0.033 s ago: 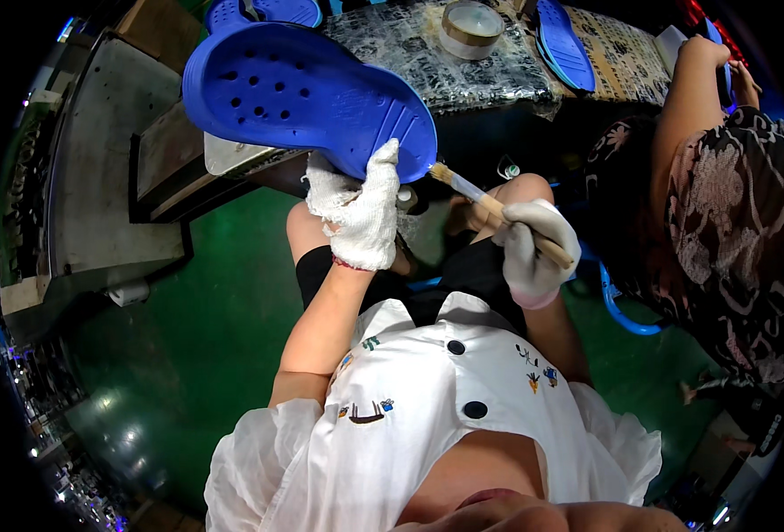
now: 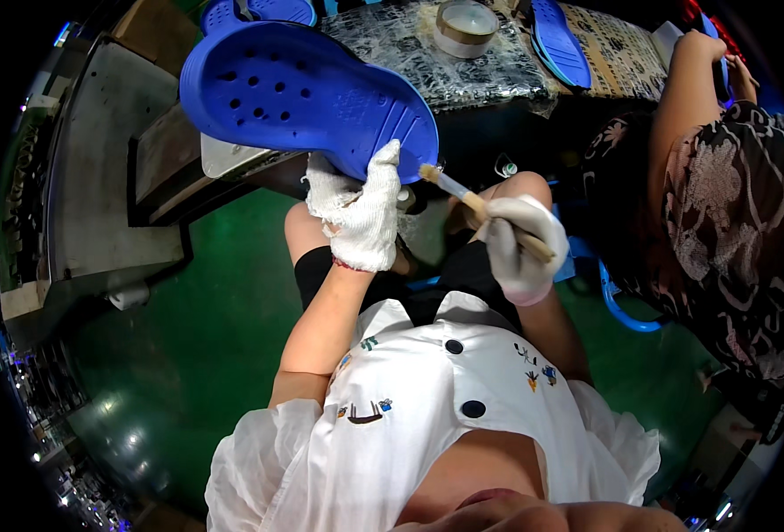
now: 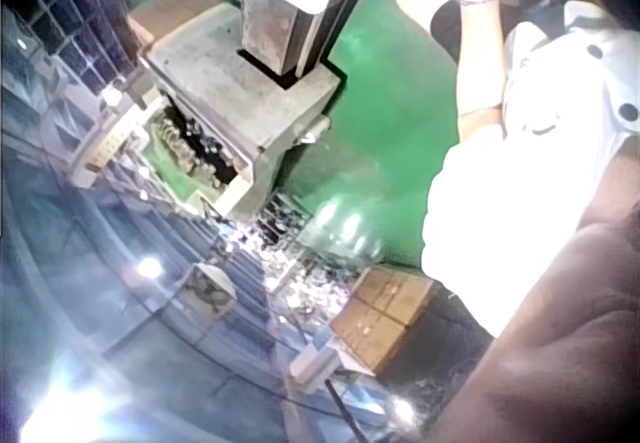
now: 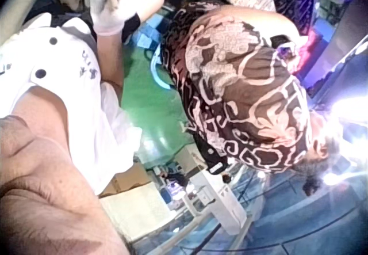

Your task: The person applies adhesive to shoe soles using a brush, dipping the brush into an adhesive container, brushing along the soles, and placing them on the workbench.

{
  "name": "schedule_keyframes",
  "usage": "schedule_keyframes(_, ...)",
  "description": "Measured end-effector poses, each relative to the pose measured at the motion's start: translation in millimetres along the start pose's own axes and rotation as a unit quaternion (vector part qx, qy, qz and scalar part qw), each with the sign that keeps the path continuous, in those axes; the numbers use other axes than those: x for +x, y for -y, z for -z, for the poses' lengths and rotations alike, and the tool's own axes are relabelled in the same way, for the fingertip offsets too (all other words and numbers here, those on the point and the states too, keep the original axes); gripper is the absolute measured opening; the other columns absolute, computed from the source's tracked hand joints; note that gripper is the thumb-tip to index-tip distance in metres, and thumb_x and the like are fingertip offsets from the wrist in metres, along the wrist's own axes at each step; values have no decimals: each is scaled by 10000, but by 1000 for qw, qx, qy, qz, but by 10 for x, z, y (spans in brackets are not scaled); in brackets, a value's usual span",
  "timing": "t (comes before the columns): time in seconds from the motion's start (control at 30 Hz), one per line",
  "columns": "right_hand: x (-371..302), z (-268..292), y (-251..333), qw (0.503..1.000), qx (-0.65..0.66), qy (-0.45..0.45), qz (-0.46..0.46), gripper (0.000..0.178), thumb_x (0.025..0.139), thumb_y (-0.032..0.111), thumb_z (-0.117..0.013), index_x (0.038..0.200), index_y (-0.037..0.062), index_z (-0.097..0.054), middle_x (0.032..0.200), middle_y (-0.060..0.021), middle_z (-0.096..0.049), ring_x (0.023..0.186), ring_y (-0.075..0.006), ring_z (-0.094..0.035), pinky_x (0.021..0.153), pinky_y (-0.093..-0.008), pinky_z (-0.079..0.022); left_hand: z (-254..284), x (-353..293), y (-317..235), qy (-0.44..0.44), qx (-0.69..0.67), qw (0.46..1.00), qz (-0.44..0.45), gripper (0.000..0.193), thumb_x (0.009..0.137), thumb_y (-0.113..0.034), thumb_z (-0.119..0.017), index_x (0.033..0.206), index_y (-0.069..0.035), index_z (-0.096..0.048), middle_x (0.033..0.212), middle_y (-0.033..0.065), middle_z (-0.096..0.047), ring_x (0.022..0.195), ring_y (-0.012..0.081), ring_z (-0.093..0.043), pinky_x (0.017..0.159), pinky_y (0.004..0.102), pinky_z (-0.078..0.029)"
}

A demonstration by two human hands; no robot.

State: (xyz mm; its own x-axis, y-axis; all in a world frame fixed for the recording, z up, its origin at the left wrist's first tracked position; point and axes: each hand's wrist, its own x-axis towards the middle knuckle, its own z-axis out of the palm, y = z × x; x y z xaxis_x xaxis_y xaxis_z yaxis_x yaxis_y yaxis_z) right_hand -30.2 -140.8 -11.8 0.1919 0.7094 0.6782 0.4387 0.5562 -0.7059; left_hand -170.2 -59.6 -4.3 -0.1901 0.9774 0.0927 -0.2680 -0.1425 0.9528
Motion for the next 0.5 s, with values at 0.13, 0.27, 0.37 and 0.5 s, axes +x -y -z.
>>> schedule_keyframes(0.13, -32, 54, -116, 999, -30, 3, 37, 134, 779, -77, -573, 906, -39, -592, 636, -76, -565, 510, -149, -524, 472, -244, -396, -7, 36, -62, 8, 9, 1000, 19, 380, 789, 0, -699, 1115, -34, -505, 954, 38, -599, 697, 74, -547, 607, 210, -472)
schedule_keyframes(0.27, -204, 167, -383, 992, -79, -89, -33, 93, 833, -43, -511, 884, -32, -587, 679, -77, -598, 531, -139, -549, 497, -240, -436, -19, 105, 78, 3, 35, 999, -29, 343, 796, -43, -703, 1085, -40, -519, 881, 24, -600, 633, 63, -523, 553, 201, -449)
schedule_keyframes(0.37, -569, 150, -870, 958, -90, -143, -232, 94, 860, 20, -534, 887, -32, -608, 679, -78, -612, 561, -145, -590, 526, -255, -470, -177, 144, 70, 84, 85, 992, 27, 306, 816, -126, -695, 1062, -58, -528, 804, -5, -593, 606, 54, -504, 503, 198, -425)
schedule_keyframes(0.5, -914, 47, -1254, 895, -68, -107, -427, 137, 882, 124, -552, 891, 21, -641, 672, -113, -625, 590, -222, -619, 574, -313, -487, -588, 198, 106, 267, 112, 953, 94, 378, 816, -196, -678, 1123, -38, -525, 843, 9, -614, 632, 64, -529, 505, 200, -423)
